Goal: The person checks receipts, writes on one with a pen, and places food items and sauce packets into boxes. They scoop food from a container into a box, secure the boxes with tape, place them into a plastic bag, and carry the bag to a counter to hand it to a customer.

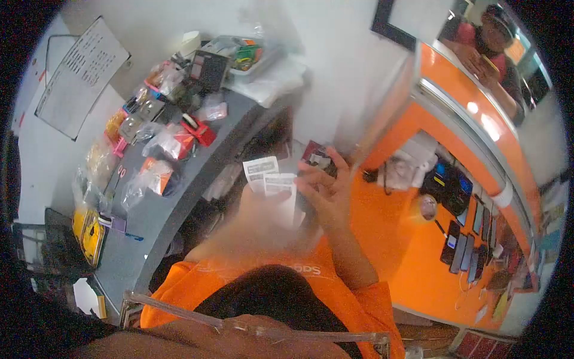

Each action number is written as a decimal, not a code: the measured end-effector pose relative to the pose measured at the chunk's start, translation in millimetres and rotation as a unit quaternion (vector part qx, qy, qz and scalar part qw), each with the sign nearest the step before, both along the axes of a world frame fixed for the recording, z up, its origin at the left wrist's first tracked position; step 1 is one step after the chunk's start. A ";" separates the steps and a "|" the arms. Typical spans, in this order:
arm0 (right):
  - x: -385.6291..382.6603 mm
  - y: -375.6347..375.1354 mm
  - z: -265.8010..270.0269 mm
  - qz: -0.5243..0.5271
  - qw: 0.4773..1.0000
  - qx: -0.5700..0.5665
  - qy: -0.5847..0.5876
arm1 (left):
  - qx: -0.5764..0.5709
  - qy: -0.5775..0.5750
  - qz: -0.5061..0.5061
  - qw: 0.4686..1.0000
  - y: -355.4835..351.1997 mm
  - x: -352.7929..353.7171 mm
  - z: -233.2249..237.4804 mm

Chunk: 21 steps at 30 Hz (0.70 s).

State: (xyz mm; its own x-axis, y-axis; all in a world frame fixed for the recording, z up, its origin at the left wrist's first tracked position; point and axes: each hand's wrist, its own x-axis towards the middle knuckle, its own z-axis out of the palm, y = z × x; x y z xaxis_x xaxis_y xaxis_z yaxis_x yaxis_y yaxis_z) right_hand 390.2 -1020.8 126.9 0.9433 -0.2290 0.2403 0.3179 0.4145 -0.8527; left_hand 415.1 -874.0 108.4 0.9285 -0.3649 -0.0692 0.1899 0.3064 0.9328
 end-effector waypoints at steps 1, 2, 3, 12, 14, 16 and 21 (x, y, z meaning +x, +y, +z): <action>14.9 16.5 0.9 0.007 1.000 -0.002 -0.001 | -0.002 -0.001 0.007 1.000 15.2 10.8 -1.4; 24.0 34.8 2.6 0.027 0.999 -0.006 0.018 | 0.005 -0.009 0.010 1.000 32.0 15.7 -2.6; 33.9 53.1 3.5 0.047 0.998 -0.010 0.036 | 0.012 -0.016 0.013 1.000 49.3 21.5 -4.5; 118.1 204.8 -10.7 0.106 0.991 -0.076 0.037 | 0.126 -0.027 0.106 0.986 204.5 65.0 -4.5; 129.4 222.9 -10.6 0.115 0.989 -0.075 0.049 | 0.175 -0.009 0.132 0.976 226.9 66.7 -11.5; 145.9 237.3 -9.4 0.107 0.991 -0.056 0.061 | 0.220 -0.009 0.139 0.966 246.7 71.9 -24.3; 184.5 254.4 -15.2 0.116 0.987 -0.090 0.068 | 0.149 -0.006 0.148 0.978 267.3 76.4 -33.2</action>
